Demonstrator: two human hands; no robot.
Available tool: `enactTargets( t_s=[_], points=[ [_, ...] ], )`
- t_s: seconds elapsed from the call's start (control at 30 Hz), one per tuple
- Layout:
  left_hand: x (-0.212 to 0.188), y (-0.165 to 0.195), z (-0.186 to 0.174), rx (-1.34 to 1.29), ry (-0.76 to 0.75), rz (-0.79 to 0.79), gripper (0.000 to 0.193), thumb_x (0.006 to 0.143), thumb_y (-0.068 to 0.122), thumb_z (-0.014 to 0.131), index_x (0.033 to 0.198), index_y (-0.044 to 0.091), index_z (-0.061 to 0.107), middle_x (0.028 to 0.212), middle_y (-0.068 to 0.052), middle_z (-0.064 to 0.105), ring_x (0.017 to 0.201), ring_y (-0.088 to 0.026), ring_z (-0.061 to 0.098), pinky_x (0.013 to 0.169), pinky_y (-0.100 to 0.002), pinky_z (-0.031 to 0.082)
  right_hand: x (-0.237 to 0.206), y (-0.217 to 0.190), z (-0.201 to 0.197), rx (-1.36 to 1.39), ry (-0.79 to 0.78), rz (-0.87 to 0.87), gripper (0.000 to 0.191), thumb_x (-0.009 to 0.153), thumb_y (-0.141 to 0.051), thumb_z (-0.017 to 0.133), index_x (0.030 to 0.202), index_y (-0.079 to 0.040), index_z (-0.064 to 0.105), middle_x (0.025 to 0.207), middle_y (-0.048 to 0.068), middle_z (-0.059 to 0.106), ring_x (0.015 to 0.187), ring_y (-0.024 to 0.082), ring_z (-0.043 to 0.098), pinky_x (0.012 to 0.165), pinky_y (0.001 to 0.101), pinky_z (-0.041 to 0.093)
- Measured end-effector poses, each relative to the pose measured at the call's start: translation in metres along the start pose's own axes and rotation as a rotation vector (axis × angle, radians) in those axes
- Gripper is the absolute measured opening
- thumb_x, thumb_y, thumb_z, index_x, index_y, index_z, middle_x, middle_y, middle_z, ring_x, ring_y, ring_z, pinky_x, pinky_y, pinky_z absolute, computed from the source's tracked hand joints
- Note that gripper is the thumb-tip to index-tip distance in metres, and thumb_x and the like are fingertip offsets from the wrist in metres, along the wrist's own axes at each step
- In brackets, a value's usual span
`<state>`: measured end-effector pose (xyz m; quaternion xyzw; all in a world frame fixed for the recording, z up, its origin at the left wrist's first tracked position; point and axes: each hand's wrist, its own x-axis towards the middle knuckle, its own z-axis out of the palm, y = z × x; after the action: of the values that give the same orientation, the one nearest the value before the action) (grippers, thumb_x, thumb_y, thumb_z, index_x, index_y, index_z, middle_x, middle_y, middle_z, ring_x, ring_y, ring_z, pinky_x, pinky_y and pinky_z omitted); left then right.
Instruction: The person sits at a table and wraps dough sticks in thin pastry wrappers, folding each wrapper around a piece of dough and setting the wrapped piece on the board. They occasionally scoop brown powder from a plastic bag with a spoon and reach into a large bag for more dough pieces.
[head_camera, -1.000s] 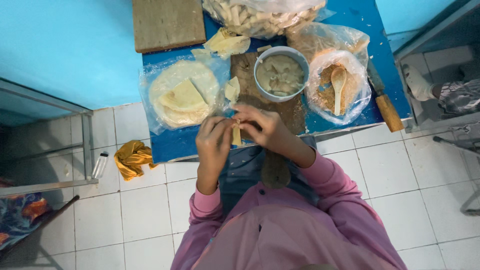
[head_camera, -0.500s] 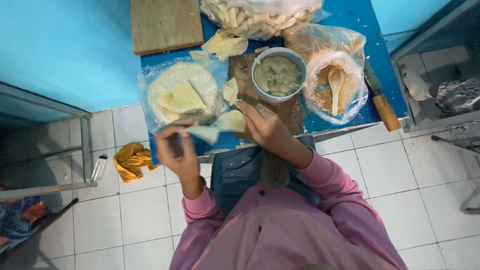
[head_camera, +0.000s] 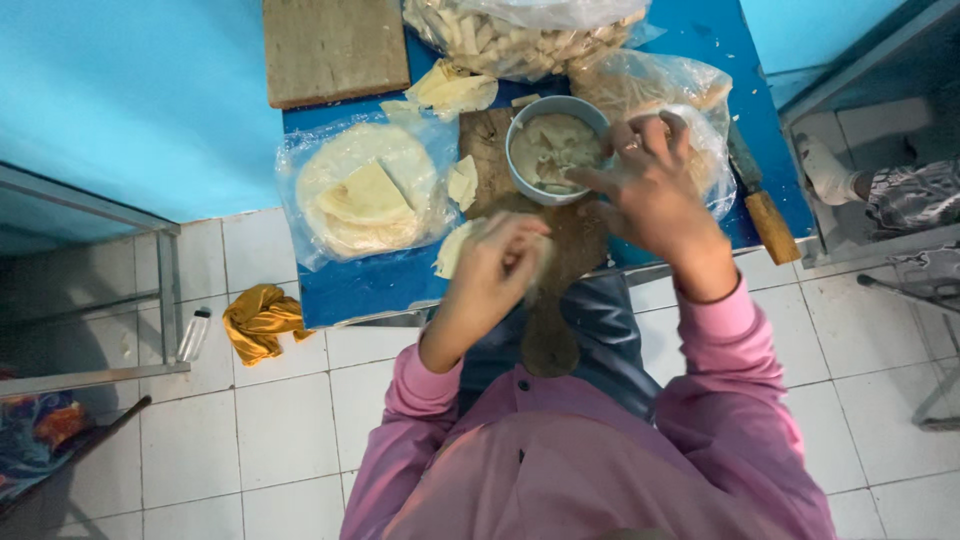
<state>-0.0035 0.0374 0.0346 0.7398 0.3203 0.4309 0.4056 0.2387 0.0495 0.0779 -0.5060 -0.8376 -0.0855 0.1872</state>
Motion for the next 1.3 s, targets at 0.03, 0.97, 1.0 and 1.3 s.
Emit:
enactTargets(
  t_s=[0.03, 0.97, 1.0, 1.3],
  points=[
    [0.000, -0.003, 0.009, -0.201, -0.044, -0.069, 0.018, 0.095, -0.004, 0.064, 0.112, 0.002, 0.063, 0.101, -0.010, 0.065, 0.083, -0.016, 0.067, 0.071, -0.026, 0.054, 0.004, 0.004, 0.001, -0.033, -0.024, -0.043, 0.039, 0.073, -0.024, 0.084, 0.112, -0.022, 0.080, 0.125, 0.009, 0.060, 0.127, 0.034, 0.047, 0.112, 0.0608, 0.032],
    [-0.048, -0.006, 0.026, 0.249, 0.180, -0.114, 0.010, 0.090, -0.002, 0.068, 0.097, 0.000, 0.060, 0.089, -0.016, 0.059, 0.073, -0.032, 0.063, 0.065, -0.041, 0.050, 0.012, 0.023, 0.015, -0.049, -0.086, -0.148, 0.038, 0.074, -0.012, 0.078, 0.112, -0.018, 0.075, 0.123, 0.008, 0.058, 0.123, 0.031, 0.048, 0.096, 0.0531, 0.037],
    [-0.048, -0.006, 0.026, 0.241, 0.182, -0.117, 0.010, 0.090, -0.002, 0.068, 0.097, 0.000, 0.060, 0.089, -0.016, 0.059, 0.072, -0.031, 0.063, 0.065, -0.041, 0.050, 0.011, 0.023, 0.016, -0.074, -0.116, -0.149, 0.035, 0.074, -0.013, 0.078, 0.108, -0.019, 0.075, 0.123, 0.006, 0.059, 0.123, 0.029, 0.048, 0.096, 0.0531, 0.037],
    [-0.050, -0.009, 0.026, 0.254, 0.180, -0.122, 0.010, 0.091, -0.001, 0.069, 0.097, 0.000, 0.061, 0.088, -0.014, 0.059, 0.071, -0.028, 0.062, 0.065, -0.039, 0.051, 0.008, 0.019, 0.012, 0.107, -0.010, -0.100, 0.048, 0.071, -0.018, 0.084, 0.115, -0.007, 0.069, 0.125, 0.013, 0.057, 0.120, 0.035, 0.049, 0.096, 0.0520, 0.041]
  ],
)
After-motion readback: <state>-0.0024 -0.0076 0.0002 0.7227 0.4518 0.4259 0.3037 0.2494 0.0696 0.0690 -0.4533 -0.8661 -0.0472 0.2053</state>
